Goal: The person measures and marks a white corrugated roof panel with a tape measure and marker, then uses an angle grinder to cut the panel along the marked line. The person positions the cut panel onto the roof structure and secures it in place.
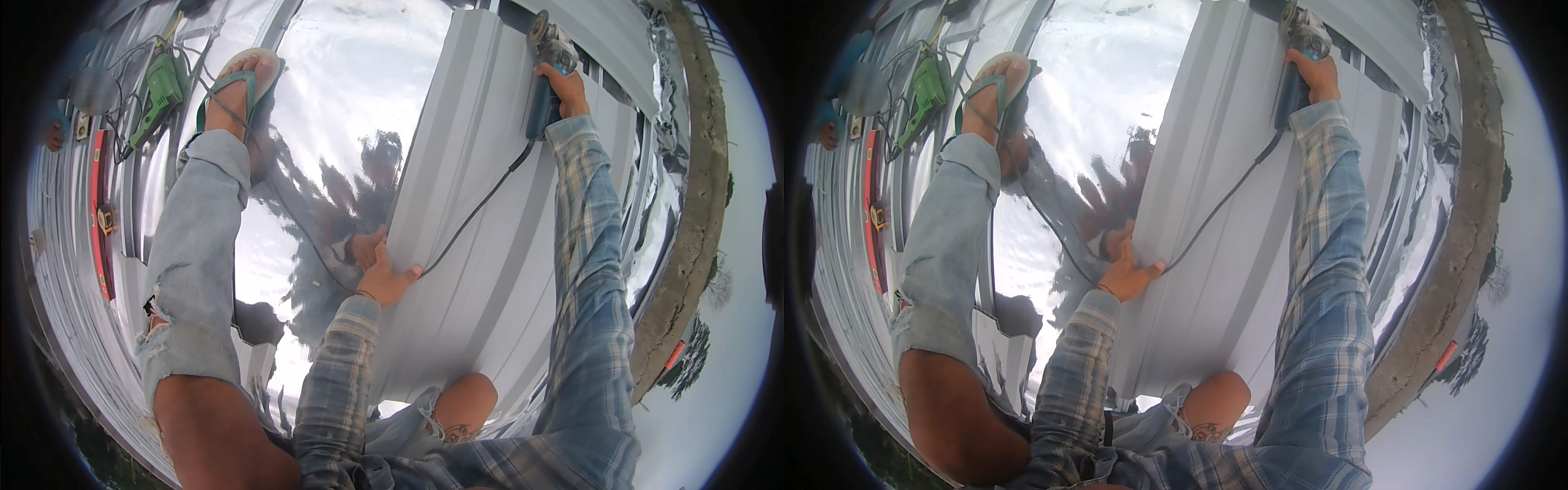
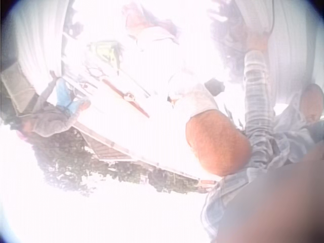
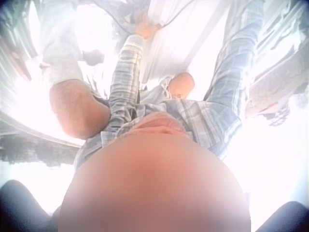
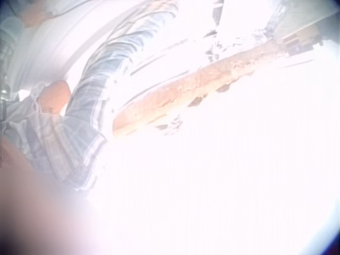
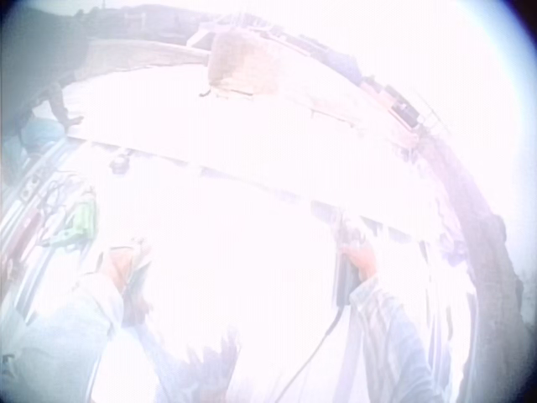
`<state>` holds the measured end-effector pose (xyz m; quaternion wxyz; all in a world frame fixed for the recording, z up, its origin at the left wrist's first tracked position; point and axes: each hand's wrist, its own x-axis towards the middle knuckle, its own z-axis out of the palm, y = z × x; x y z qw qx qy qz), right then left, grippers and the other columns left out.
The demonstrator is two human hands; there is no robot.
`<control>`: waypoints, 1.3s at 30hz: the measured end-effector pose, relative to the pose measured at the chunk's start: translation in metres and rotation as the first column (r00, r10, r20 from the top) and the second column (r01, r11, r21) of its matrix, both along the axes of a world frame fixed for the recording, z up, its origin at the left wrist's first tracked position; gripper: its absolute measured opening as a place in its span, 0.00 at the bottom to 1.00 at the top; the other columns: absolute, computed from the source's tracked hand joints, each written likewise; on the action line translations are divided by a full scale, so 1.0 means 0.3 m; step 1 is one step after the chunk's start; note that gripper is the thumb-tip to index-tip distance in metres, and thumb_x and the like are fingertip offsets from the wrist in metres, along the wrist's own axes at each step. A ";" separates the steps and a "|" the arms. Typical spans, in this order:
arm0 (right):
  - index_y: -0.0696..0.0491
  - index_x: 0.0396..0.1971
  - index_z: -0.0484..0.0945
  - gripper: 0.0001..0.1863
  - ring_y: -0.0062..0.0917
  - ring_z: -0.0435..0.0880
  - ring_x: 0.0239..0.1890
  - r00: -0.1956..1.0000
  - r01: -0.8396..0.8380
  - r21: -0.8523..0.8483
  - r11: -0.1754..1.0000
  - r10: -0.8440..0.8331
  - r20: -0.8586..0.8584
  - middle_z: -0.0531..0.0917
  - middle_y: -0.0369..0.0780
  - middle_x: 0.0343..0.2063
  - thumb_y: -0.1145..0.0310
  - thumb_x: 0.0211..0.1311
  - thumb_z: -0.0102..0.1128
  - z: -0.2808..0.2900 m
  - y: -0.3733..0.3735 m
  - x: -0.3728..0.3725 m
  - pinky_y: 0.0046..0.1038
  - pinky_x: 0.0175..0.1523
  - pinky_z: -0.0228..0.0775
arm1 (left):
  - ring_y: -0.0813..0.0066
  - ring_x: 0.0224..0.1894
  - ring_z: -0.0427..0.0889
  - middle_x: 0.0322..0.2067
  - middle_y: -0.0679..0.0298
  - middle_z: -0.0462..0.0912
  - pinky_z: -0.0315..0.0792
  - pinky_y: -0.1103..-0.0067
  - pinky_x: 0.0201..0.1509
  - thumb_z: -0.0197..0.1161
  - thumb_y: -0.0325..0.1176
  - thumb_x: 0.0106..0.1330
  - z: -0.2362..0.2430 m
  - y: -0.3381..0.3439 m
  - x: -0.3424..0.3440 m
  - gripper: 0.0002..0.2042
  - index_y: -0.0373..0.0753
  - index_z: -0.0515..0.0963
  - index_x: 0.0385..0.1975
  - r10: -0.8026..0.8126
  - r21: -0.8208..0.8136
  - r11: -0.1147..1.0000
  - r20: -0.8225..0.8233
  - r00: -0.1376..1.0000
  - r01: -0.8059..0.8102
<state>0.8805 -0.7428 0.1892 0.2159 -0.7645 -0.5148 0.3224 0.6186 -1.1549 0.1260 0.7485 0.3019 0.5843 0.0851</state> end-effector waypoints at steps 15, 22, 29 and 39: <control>0.66 0.37 0.79 0.29 0.31 0.82 0.31 1.000 0.026 -0.035 0.999 -0.026 0.011 0.82 0.44 0.32 0.61 0.34 0.74 0.014 0.015 -0.025 0.32 0.35 0.74 | 0.47 0.65 0.66 0.61 0.38 0.64 0.59 0.67 0.68 0.61 0.55 0.61 0.001 0.033 -0.011 0.48 0.32 0.39 0.69 -0.012 0.017 1.000 -0.035 0.999 0.013; 0.63 0.37 0.80 0.27 0.30 0.82 0.30 0.999 0.032 -0.029 0.999 -0.031 0.008 0.82 0.43 0.32 0.63 0.35 0.74 0.027 0.010 -0.012 0.32 0.36 0.74 | 0.48 0.65 0.65 0.62 0.39 0.63 0.59 0.68 0.68 0.61 0.55 0.61 0.002 0.050 0.007 0.49 0.31 0.39 0.69 -0.029 0.021 0.999 -0.032 0.999 0.029; 0.59 0.45 0.77 0.29 0.23 0.79 0.33 0.999 -0.054 -0.020 0.998 0.054 0.003 0.81 0.38 0.34 0.61 0.40 0.71 -0.002 0.008 -0.138 0.28 0.40 0.70 | 0.48 0.63 0.68 0.61 0.35 0.63 0.62 0.69 0.67 0.61 0.55 0.61 -0.048 0.004 -0.004 0.52 0.29 0.34 0.69 0.041 -0.033 0.999 -0.026 0.999 -0.041; 0.55 0.55 0.72 0.27 0.28 0.79 0.46 0.600 0.478 -0.085 0.874 -0.396 -0.695 0.80 0.40 0.44 0.47 0.68 0.52 0.024 -0.246 -0.021 0.29 0.56 0.70 | 0.43 0.64 0.66 0.60 0.35 0.65 0.58 0.65 0.68 0.56 0.57 0.63 -0.015 0.008 0.021 0.49 0.40 0.31 0.71 -0.069 -0.042 0.997 -0.057 0.996 0.067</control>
